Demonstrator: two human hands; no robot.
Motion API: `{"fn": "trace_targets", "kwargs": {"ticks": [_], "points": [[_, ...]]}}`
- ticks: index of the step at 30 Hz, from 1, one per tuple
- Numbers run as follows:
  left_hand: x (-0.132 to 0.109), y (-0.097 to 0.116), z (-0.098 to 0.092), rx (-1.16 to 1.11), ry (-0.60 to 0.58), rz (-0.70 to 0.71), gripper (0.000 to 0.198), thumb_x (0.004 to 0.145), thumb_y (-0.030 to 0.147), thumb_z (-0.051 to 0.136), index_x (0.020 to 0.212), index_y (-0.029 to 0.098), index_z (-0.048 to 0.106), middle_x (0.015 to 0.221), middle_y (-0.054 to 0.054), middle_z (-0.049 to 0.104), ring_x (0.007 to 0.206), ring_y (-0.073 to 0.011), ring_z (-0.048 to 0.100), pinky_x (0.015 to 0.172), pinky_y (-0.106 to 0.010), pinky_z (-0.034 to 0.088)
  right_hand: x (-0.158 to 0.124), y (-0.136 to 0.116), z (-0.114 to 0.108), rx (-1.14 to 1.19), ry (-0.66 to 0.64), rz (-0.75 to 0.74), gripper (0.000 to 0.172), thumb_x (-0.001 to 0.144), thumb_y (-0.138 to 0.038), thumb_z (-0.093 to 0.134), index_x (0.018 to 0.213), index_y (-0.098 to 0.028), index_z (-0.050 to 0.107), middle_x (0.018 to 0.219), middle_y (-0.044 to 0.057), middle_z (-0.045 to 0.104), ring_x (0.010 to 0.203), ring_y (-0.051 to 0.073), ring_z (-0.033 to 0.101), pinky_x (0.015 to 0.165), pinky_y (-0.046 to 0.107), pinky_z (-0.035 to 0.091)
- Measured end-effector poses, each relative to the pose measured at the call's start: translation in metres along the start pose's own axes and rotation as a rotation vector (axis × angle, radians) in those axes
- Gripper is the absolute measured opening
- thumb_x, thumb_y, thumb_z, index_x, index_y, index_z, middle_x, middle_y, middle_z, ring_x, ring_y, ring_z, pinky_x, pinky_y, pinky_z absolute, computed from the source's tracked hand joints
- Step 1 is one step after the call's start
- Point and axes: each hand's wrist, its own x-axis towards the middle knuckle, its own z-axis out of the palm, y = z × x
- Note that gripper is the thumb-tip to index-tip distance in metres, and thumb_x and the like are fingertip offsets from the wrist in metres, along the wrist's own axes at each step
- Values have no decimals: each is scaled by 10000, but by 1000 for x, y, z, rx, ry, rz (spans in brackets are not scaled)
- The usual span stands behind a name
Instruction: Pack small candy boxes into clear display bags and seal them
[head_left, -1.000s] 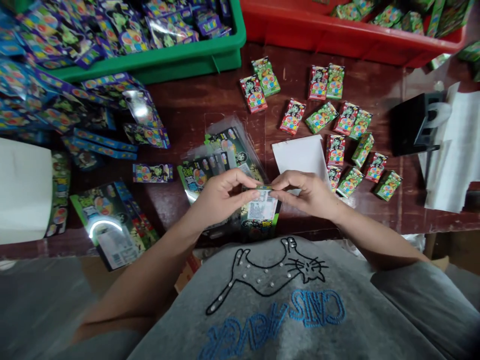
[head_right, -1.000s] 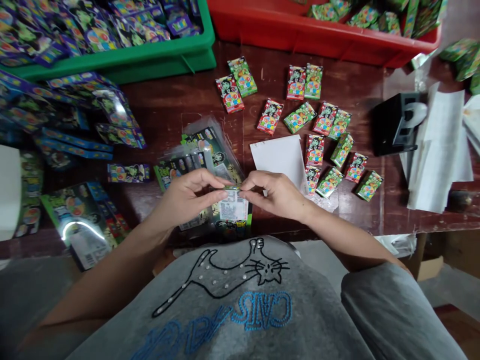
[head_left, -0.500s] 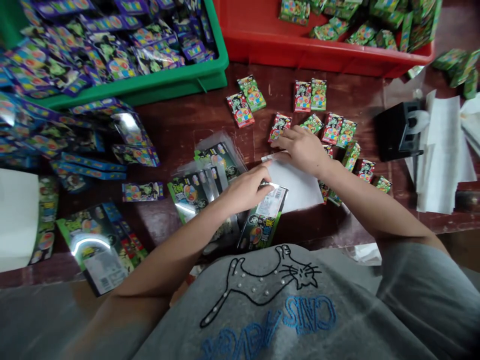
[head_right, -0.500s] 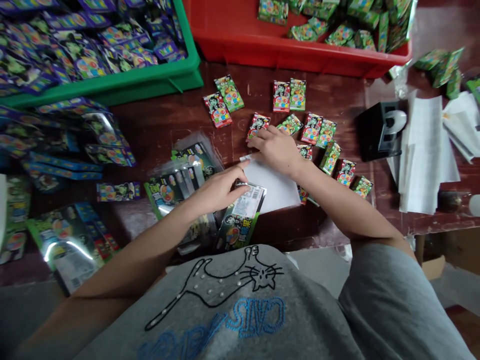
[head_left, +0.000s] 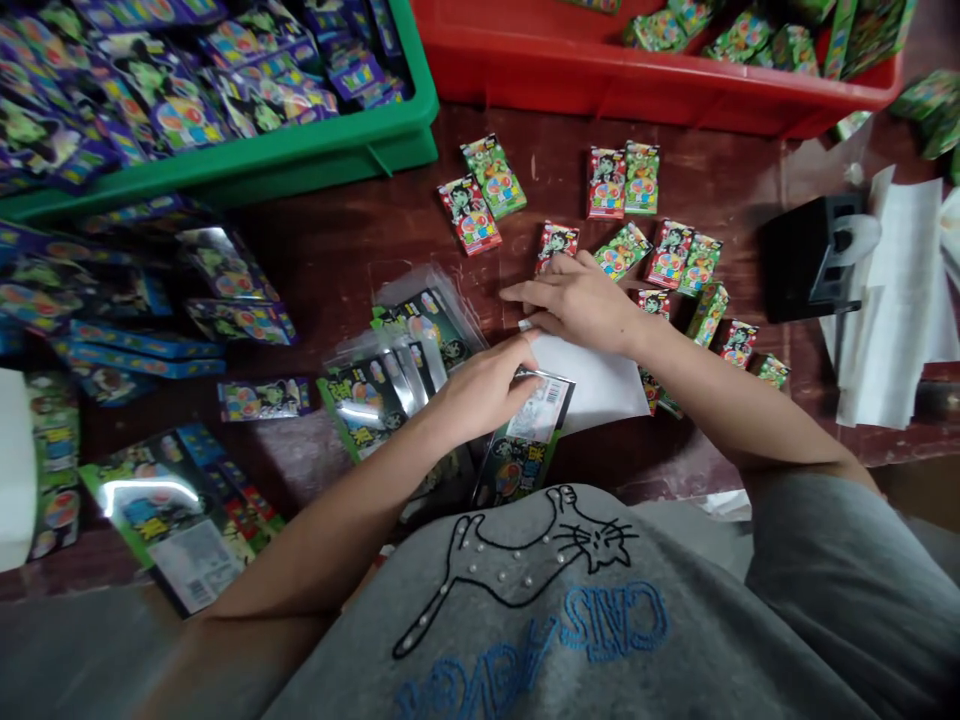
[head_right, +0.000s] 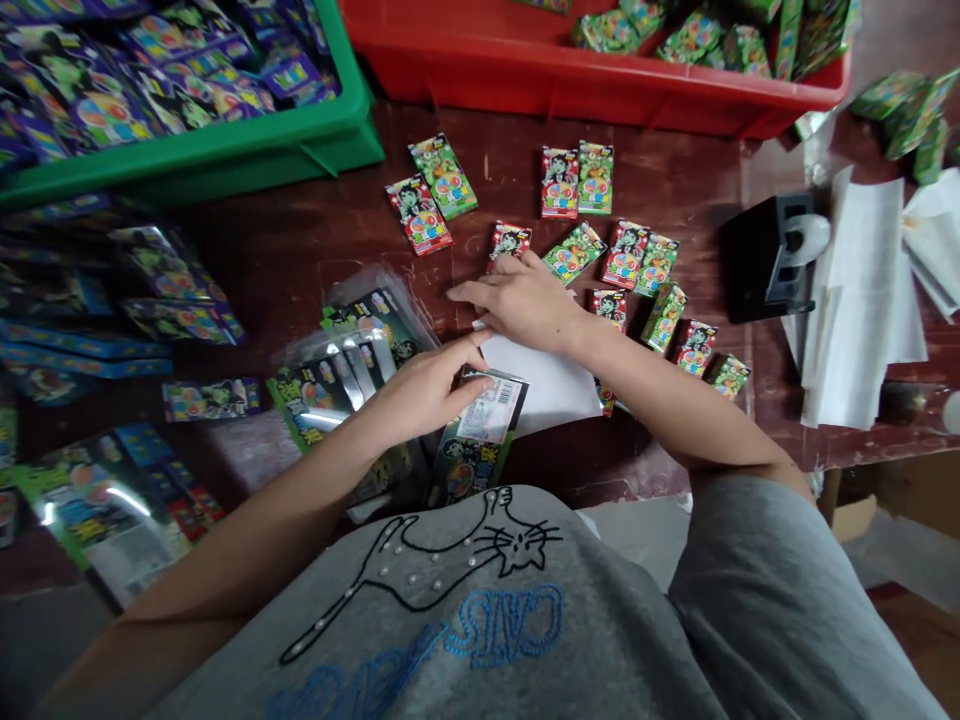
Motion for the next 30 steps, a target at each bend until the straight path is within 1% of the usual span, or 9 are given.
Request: {"fn": "trace_targets", "kwargs": {"ticks": [3, 7, 9, 12, 14, 18, 23, 26, 30], "points": [[-1, 2, 0, -27, 25, 2, 109, 973, 237, 657, 1081, 225, 651, 1560, -128, 636, 1376, -301, 673, 1162, -504, 539, -1, -2, 2, 191, 71, 16, 387, 1051, -294, 583, 1431, -234, 622, 982, 41, 776, 1013, 243, 614, 1015, 453, 433], [-5, 4, -2, -44, 35, 5, 66, 979, 195, 638, 1042, 215, 639, 1566, -134, 624, 1325, -270, 694, 1149, -469, 541, -16, -10, -13, 653, 239, 71, 573, 1022, -493, 662, 1505, -243, 482, 989, 13, 707, 899, 186, 671, 875, 371, 553], [-9, 4, -4, -76, 65, 10, 109, 947, 181, 661, 1050, 214, 655, 1459, -131, 685, 1216, -251, 729, 1060, -441, 585, -31, -23, -20, 786, 227, 121, 633, 979, -513, 729, 1496, -259, 467, 975, 3, 686, 889, 184, 688, 830, 358, 575], [-18, 3, -6, -218, 125, -33, 139, 899, 188, 699, 1035, 214, 681, 1109, -73, 762, 918, -187, 739, 798, -335, 613, -53, -46, -16, 873, 133, 189, 659, 937, -432, 790, 1475, -240, 462, 935, -6, 682, 870, 182, 699, 789, 351, 573], [-24, 4, -7, -330, 134, -86, 133, 887, 211, 711, 1018, 205, 688, 937, -36, 750, 772, -156, 704, 673, -285, 568, -64, -58, -5, 873, 114, 233, 673, 928, -365, 788, 1482, -217, 436, 920, -10, 693, 850, 175, 696, 762, 344, 558], [-33, 11, -9, -433, 163, -100, 160, 860, 251, 743, 1001, 188, 703, 885, -27, 753, 744, -142, 696, 681, -275, 561, -72, -72, 15, 784, 178, 257, 746, 940, -345, 754, 1565, -222, 366, 961, 0, 715, 864, 189, 693, 827, 382, 572], [-43, 15, -15, -488, 183, -99, 204, 827, 269, 772, 997, 181, 701, 898, -39, 764, 748, -144, 701, 683, -272, 575, -77, -91, 16, 350, 289, 210, 707, 1035, -432, 648, 1666, -325, 346, 1109, 39, 764, 1011, 265, 649, 1002, 486, 512], [-48, 16, -19, -497, 170, -78, 208, 820, 267, 777, 990, 183, 691, 947, -54, 774, 789, -152, 711, 724, -288, 586, -79, -102, 18, 187, 268, 159, 661, 1089, -357, 553, 1704, -335, 311, 1087, 19, 804, 1008, 266, 618, 1043, 497, 443], [-51, 17, -23, -510, 111, -24, 241, 788, 278, 817, 922, 204, 632, 893, -25, 745, 793, -158, 707, 727, -297, 578, -73, -111, 19, 204, 187, 100, 767, 1095, -284, 517, 1755, -296, 128, 1215, 34, 803, 1065, 269, 609, 1065, 506, 425]]}}
